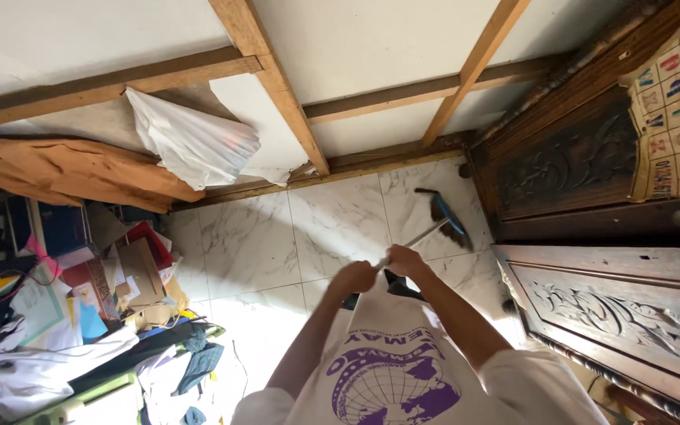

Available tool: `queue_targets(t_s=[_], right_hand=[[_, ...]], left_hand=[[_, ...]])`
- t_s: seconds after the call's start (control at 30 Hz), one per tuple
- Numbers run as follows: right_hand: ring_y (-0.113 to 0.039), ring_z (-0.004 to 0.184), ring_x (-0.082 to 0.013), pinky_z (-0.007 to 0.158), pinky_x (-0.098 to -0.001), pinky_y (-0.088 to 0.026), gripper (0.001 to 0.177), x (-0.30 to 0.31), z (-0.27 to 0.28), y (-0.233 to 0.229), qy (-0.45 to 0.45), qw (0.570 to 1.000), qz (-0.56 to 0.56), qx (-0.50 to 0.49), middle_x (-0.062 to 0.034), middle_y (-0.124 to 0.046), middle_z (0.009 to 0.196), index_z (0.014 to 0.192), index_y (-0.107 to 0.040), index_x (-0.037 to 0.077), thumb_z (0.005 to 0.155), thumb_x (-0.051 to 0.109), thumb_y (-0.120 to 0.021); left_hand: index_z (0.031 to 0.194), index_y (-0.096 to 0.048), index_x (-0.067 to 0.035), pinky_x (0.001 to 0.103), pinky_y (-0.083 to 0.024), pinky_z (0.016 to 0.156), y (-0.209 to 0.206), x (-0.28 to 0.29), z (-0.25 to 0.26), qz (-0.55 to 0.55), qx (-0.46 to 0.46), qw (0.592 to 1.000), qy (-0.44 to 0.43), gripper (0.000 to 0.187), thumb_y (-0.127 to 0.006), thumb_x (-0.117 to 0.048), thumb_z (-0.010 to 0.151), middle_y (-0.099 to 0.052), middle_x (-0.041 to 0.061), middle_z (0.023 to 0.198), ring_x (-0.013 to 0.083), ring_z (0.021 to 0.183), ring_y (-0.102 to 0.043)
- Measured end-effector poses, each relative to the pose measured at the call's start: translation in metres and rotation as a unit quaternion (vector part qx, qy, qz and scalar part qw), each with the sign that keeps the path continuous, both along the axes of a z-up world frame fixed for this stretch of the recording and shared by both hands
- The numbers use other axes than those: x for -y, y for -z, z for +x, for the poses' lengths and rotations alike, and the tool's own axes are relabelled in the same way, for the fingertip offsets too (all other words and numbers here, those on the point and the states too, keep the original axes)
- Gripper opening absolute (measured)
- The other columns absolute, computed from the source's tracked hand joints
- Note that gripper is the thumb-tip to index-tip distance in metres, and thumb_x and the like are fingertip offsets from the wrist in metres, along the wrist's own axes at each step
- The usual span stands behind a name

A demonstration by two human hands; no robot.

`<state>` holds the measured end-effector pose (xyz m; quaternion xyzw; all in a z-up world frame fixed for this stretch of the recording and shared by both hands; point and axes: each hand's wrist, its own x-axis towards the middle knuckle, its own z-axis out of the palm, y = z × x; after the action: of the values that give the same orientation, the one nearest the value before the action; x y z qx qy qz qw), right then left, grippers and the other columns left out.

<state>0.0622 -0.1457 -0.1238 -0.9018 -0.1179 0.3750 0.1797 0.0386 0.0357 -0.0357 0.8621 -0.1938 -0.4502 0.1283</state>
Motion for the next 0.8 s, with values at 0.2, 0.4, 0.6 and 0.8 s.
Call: queue_targets(t_s=[0.2, 0.4, 0.6, 0.8], right_hand=[[-0.067, 0.1, -0.0337, 0.083, -0.0454, -0.056, 0.016, -0.013, -0.019, 0.027, -0.032, 0.998, -0.045, 0.009, -0.0157, -0.063, 0.116, 0.095, -0.072, 0.012, 0.084, 0.024, -0.073], [-0.07, 0.091, -0.0349, 0.085, -0.0474, -0.054, 0.011, -0.054, -0.022, -0.01, -0.072, 0.994, 0.065, 0.05, -0.0149, -0.07, 0.098, 0.088, -0.072, 0.007, 0.08, 0.012, -0.068], [-0.068, 0.097, -0.0358, 0.083, -0.0488, -0.055, 0.011, -0.012, -0.009, -0.022, 0.026, 0.999, 0.008, -0.019, -0.015, -0.07, 0.1, 0.09, -0.072, 0.008, 0.085, 0.015, -0.065], [-0.067, 0.101, -0.0367, 0.089, -0.0488, -0.053, 0.013, -0.001, -0.028, 0.027, -0.018, 1.0, -0.003, 0.025, -0.0184, -0.065, 0.108, 0.092, -0.075, 0.01, 0.082, 0.011, -0.067]], left_hand=[[0.11, -0.071, -0.005, 0.047, -0.057, 0.065, 0.028, -0.002, -0.033, -0.007, 0.039, 0.999, -0.019, 0.025, -0.058, -0.011, 0.09, -0.07, 0.017, 0.089, 0.0305, 0.073, -0.067], [0.113, -0.069, -0.005, 0.047, -0.054, 0.061, -0.026, -0.064, -0.022, 0.011, 0.04, 0.997, 0.057, 0.025, -0.052, -0.007, 0.095, -0.07, 0.02, 0.084, 0.0294, 0.071, -0.068], [0.112, -0.068, -0.003, 0.048, -0.056, 0.061, -0.008, -0.012, -0.005, -0.028, 0.023, 0.999, -0.026, 0.026, -0.048, -0.014, 0.101, -0.067, 0.018, 0.082, 0.0326, 0.072, -0.069], [0.101, -0.073, -0.001, 0.047, -0.056, 0.071, 0.012, 0.0, -0.032, -0.031, 0.075, 0.995, -0.05, 0.03, -0.053, -0.023, 0.103, -0.074, 0.018, 0.091, 0.035, 0.082, -0.072]])
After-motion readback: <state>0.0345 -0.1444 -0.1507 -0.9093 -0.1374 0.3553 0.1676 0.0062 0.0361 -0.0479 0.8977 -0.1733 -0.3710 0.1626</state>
